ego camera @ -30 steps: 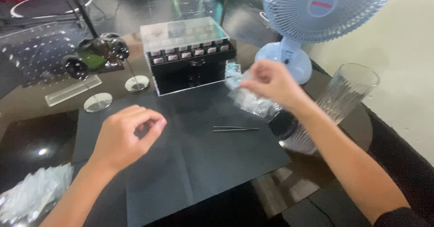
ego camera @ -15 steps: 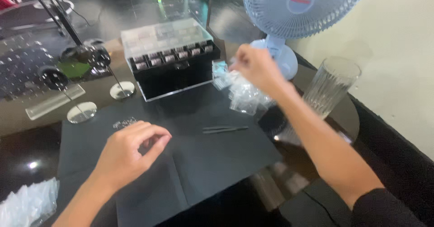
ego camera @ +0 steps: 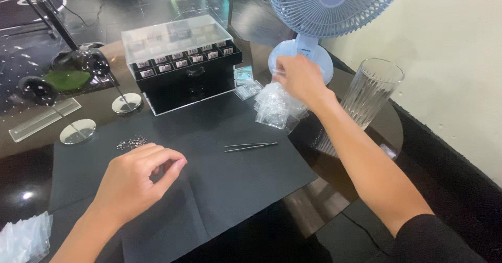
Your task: The person repeatedly picks up small metal components from a pile on a black mat using tweezers and places them into small clear plastic bags. The person then sets the filled bags aside on the table.
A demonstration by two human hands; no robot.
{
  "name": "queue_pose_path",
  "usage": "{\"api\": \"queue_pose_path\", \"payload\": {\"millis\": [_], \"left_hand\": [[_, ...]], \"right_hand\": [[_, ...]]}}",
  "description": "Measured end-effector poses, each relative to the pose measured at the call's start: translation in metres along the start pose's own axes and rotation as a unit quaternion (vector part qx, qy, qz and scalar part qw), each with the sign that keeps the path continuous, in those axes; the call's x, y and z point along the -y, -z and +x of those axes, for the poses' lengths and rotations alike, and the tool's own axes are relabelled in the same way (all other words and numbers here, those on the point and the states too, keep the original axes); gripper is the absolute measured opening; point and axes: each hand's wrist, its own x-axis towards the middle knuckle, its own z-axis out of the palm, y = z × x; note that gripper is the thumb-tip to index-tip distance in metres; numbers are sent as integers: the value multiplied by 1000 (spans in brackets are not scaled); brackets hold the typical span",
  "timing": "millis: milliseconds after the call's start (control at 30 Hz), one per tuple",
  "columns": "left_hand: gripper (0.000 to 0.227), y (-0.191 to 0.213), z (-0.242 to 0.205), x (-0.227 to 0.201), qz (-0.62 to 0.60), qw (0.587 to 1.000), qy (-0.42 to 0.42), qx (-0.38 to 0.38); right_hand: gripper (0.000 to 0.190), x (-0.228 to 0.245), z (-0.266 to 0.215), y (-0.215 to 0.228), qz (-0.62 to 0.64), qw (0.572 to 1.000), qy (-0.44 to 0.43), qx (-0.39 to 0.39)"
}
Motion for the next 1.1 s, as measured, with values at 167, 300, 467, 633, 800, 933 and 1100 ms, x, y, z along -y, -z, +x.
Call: {"api": "queue_pose_path", "payload": {"millis": [167,300,467,633,800,933,1100], "left_hand": [[16,-1,0,3,4,1000,-8,11],[17,-1,1,4,10,999,16,26],[17,1,2,3,18,999,11,26],[15,1,1,2,28,999,-30,17],[17,12,3,-12,-19,998,58,18],[29,16,5,-19,-121,989,76,25],[29,-8,3,-1,-203,973,94,-61]], "right_hand": [[28,18,-14,27,47,999,9,17],[17,21,-15,20,28,998,14,48],[14,7,-4,-2,-35,998,42,38],[23,24,-17,9,-93,990,99,-47],[12,98,-59,40,293,931,200,92],[15,146,-97,-7,363,886,281,61],[20,179,-119,-16,475,828,280,102]]}}
